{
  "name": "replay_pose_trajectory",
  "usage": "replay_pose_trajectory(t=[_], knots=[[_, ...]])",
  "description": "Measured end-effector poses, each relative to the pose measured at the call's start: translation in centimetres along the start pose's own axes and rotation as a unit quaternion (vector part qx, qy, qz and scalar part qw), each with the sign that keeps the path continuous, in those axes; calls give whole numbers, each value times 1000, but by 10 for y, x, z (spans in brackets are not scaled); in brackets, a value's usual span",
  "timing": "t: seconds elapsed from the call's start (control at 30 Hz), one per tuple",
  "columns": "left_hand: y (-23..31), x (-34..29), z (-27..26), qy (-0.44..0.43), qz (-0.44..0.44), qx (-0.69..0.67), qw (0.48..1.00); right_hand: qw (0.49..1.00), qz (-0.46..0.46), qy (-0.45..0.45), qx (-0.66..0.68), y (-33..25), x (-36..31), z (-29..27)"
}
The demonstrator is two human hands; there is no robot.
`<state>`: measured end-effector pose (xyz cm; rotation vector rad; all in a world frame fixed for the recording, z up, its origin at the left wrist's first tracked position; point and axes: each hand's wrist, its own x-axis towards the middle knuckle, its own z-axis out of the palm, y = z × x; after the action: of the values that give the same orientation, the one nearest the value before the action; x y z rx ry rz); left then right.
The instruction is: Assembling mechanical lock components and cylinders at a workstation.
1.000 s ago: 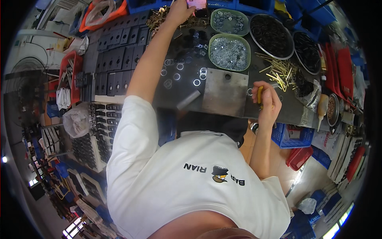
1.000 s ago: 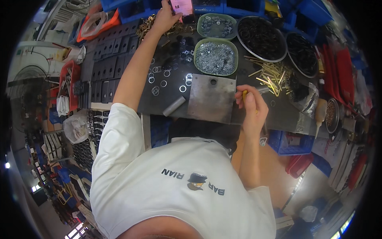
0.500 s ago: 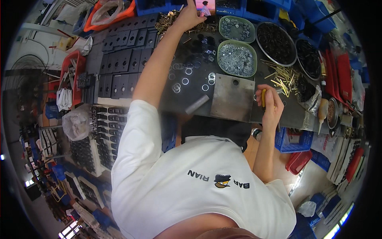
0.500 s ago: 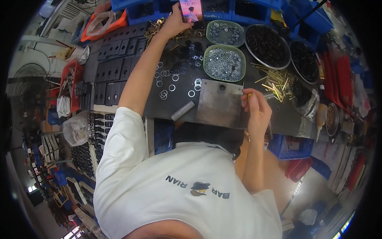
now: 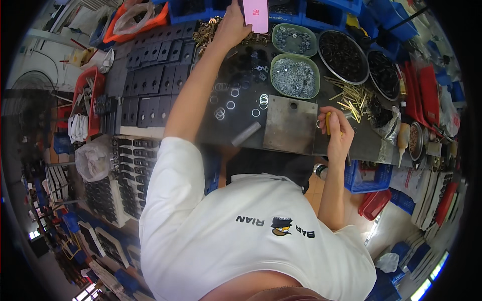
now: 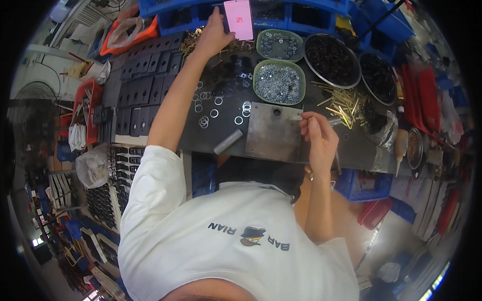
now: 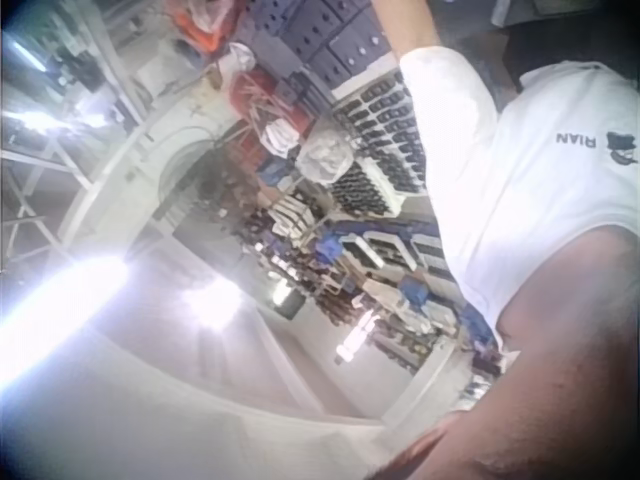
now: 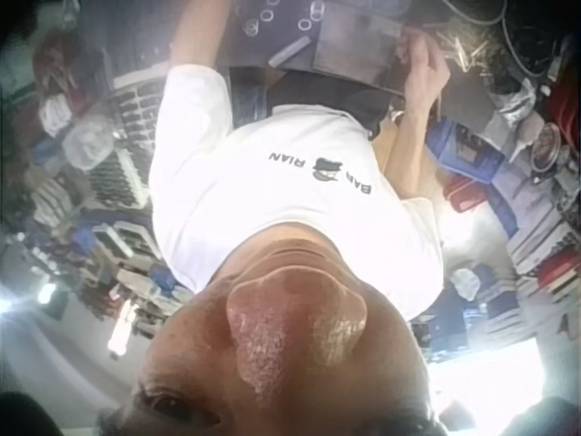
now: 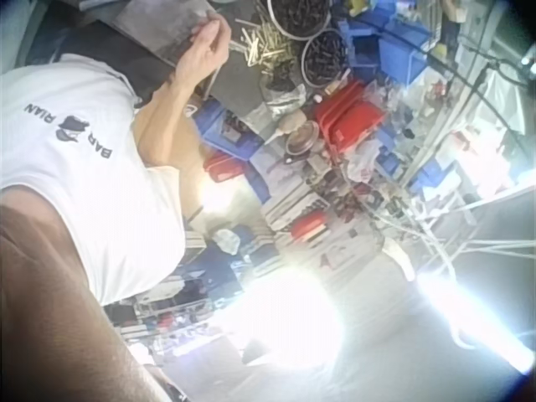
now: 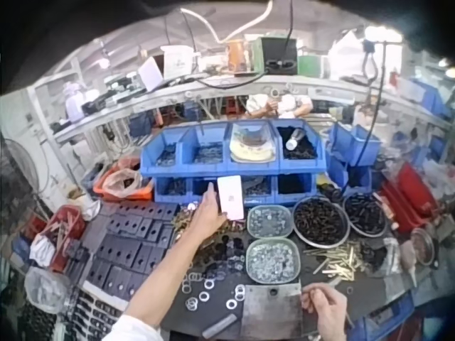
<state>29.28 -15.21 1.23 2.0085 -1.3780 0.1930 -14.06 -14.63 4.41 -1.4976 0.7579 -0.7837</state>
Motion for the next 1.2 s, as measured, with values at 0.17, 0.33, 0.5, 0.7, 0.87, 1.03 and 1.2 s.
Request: replay_pose_trajectory(t=[0.17,0.33,0.5,0.7,0.87,1.03,1.2], knots=[[81,-104,-113,-24,-76,-182,980,1000,-4,22,17,4,-3,-12],[83,-287,-241,-38,-324,-307,894,999,17,21,38,-2,4,-6],[21,-501,-312,119,-553,-112,817,997,30,51,-45,13,6,-8],[-102,-726,-373,163,-655,310,670,999,-5,44,28,41,8,-40],[-166,-725,-386,198,-658,238,687,999,-23,24,22,24,1,-25],[-235,-746,-391,156,-713,176,660,997,1,69,28,52,5,-45],[-249,-748,-388,-89,-687,468,548,997,-9,82,-2,15,-9,-4]])
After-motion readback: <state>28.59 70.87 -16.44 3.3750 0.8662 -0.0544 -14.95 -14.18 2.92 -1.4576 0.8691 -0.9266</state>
